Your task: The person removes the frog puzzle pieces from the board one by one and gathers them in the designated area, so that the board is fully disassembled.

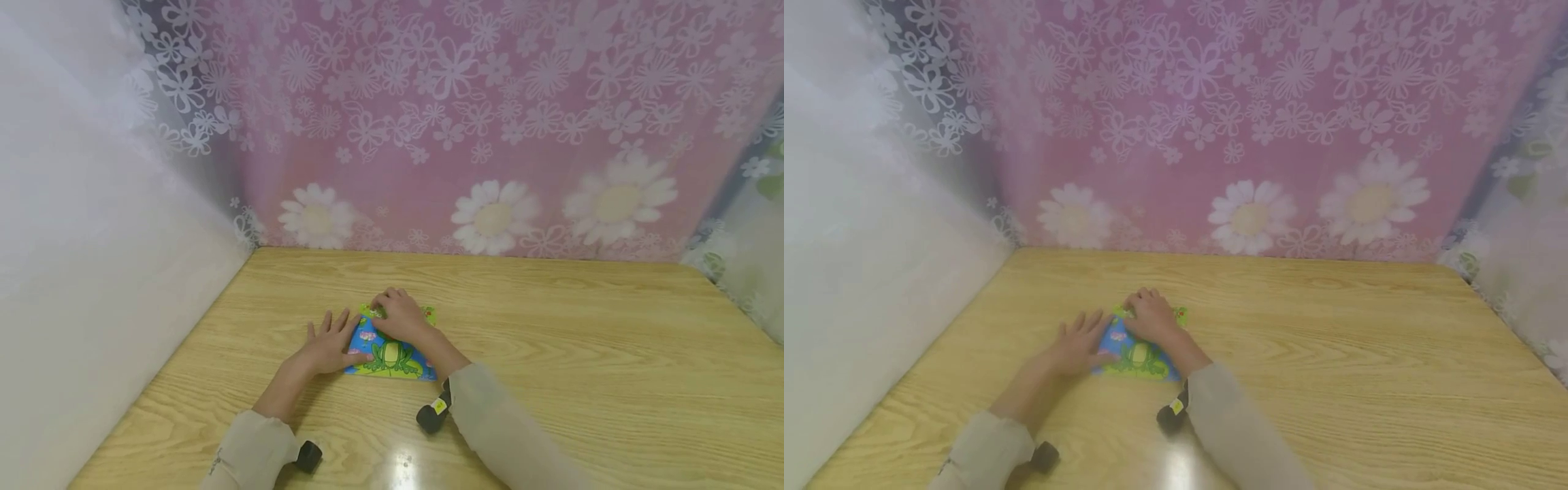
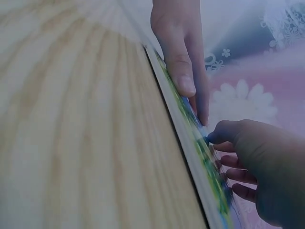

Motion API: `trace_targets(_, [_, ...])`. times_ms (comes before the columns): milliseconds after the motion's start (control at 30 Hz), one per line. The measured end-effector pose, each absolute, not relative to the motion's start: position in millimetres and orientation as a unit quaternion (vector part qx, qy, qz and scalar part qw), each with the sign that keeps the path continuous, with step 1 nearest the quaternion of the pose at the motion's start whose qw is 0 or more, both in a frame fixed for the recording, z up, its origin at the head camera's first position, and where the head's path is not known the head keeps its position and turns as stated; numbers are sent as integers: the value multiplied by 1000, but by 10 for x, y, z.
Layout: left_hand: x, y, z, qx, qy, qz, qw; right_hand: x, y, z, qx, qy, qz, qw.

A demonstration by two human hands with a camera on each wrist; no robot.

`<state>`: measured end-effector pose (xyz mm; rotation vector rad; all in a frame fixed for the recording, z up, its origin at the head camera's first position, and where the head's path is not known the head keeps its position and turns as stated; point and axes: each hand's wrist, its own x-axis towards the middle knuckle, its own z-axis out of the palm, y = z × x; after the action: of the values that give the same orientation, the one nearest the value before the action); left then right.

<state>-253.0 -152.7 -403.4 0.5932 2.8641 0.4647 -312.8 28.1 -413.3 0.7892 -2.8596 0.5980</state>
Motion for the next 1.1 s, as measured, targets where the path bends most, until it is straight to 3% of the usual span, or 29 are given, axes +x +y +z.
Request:
trace_targets(200, [-2547, -1526, -4051, 196, 965, 150, 89, -3139, 230, -4208, 234, -952, 181, 85])
trace_targets(1100, [-2547, -1533, -4051, 203, 964, 150, 85, -3113, 229, -4233, 204, -937, 271, 86])
